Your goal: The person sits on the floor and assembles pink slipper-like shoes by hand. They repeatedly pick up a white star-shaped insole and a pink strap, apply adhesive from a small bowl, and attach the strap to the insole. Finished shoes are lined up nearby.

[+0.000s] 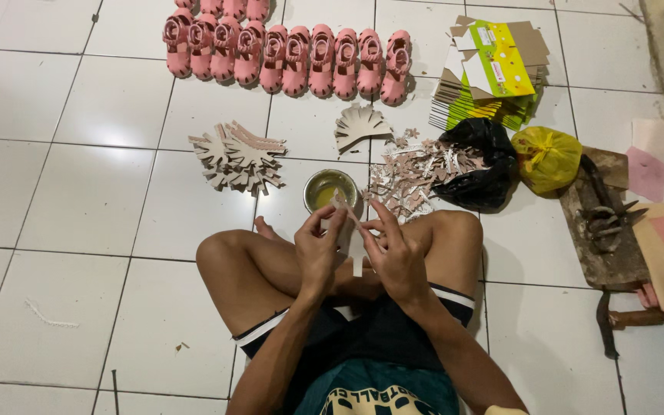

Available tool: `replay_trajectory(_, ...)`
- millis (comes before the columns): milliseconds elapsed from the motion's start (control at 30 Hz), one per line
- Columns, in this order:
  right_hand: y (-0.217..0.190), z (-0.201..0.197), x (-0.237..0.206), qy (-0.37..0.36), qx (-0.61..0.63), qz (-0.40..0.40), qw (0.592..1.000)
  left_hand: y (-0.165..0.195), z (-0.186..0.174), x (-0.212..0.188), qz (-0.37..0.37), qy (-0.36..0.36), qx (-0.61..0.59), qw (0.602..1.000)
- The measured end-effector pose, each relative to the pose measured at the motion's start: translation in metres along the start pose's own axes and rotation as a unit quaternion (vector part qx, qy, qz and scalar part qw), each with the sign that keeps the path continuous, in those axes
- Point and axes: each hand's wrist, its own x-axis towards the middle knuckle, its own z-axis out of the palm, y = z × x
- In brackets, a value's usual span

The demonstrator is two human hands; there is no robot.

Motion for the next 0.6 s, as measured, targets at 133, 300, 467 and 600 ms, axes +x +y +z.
replay_trajectory(133, -0.003, -0.004, 0.004, -0.006, 0.009, 0.012, 1.0, 0.005, -0.001, -0.007, -0.027, -0.013, 0.027, 0.999)
replay_trajectory(300, -0.01, -0.006, 0.007, 0.007, 0.007, -0.016, 1.0, 0.003, 0.001, -0.006, -0.011, 0.002, 0.009, 1.0)
replay_trajectory(467, -0.012, -0.007, 0.011, 0.013, 0.016, -0.012, 1.0, 0.0, -0.002, -0.007, -0.04, -0.036, -0.029, 0.998)
replay_trajectory(600, -0.014, -0.01, 0.012, 0.005, 0.013, -0.006, 1.0, -0.001, -0.004, -0.01, -0.018, -0.041, -0.083, 0.996)
